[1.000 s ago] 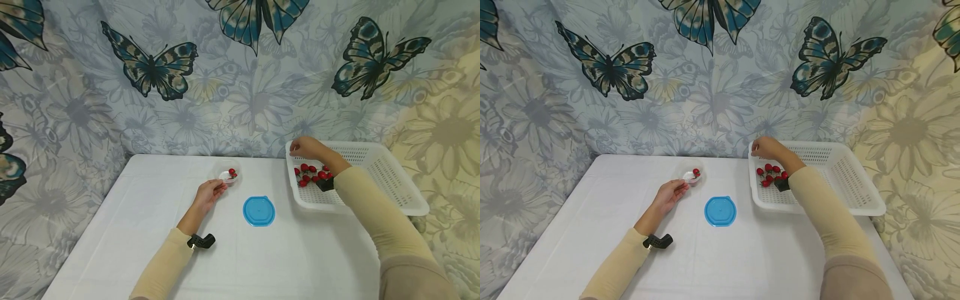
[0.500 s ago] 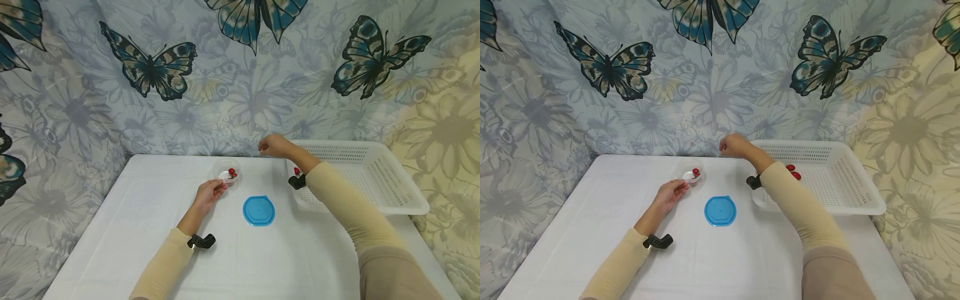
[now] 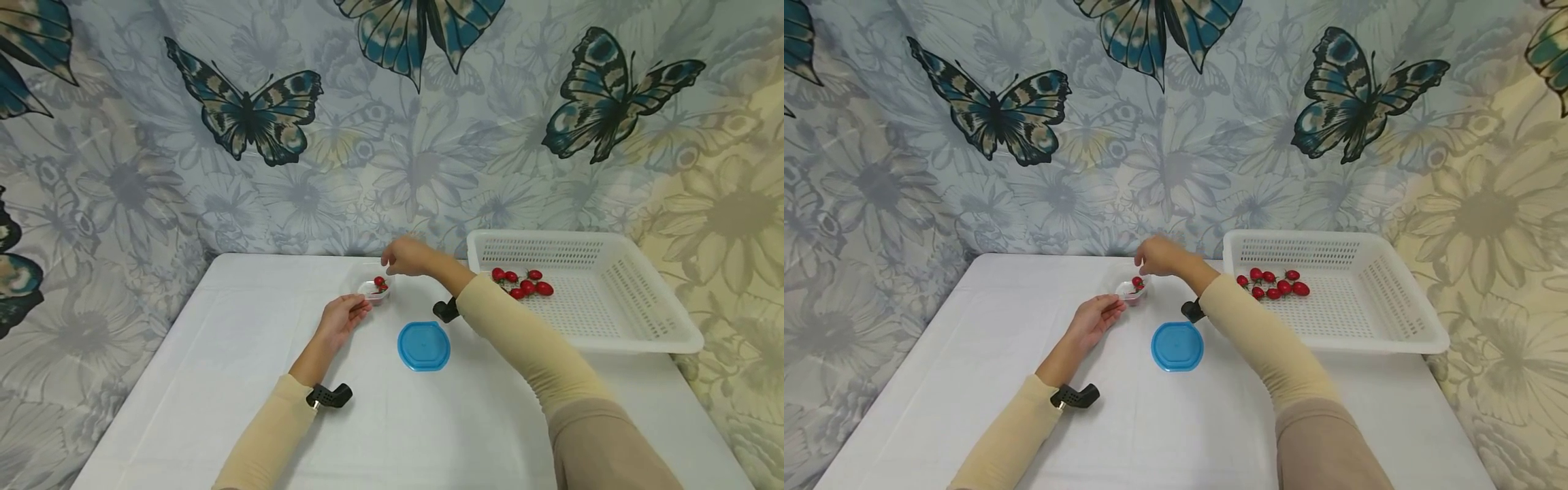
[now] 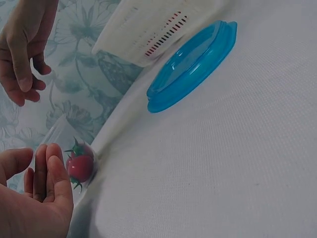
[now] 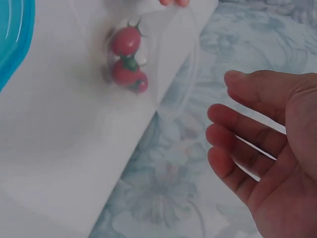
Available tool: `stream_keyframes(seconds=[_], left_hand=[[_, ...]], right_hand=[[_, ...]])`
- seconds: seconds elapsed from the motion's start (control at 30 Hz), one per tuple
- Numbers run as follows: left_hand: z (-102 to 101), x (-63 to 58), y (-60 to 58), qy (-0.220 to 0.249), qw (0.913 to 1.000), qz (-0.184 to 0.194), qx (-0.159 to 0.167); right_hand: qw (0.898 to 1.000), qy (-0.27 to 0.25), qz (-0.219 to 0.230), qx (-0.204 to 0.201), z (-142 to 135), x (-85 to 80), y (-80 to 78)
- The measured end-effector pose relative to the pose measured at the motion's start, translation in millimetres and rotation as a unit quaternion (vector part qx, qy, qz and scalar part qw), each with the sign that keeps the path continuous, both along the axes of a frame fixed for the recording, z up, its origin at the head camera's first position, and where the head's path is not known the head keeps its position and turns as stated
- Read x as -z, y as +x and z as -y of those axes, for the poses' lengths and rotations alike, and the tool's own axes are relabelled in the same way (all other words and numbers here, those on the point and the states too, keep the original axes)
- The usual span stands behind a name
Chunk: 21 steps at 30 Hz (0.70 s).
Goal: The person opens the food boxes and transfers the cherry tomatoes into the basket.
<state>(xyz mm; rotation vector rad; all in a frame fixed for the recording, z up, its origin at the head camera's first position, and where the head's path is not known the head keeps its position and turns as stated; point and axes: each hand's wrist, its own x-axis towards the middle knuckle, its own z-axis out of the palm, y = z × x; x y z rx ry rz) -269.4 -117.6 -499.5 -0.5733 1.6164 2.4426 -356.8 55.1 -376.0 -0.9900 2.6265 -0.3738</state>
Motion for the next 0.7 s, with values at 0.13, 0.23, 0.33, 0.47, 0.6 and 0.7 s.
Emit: stream_keyframes(seconds=[0.13, 0.23, 0.33, 0.47, 0.6, 0.7], left_hand=[[0, 1.5, -0.1, 0.0, 1.0, -0.005, 0.0], [-1, 3.1, 0.0, 0.0, 1.0, -0.007, 0.002], [-1, 4.3, -0.1, 0.0, 1.0, -0.004, 0.004], [-2, 4.5, -0.6, 0.001, 1.0, -0.004, 0.003], [-2, 4.4, -1.3, 0.004, 1.0, -0.009, -0.003], [-1, 3.7, -1.5, 0.005, 0.9999, -0.008, -0.005]], right_hand=[[1.0, -0.007, -0.011, -0.002, 10, 12.6, 1.0], [1.0, -0.013, -0.003, -0.003, 16, 24.1, 0.7], [1.0, -0.016, 0.02, -0.004, 22, 35.8, -0.4], [0.999, -0.012, 0.033, -0.002, 27, 45.4, -2.7], [0.999, -0.005, 0.041, 0.001, 31, 50.1, -5.8], [0.999, 0.009, 0.042, 0.0, 34, 53.8, -8.1]])
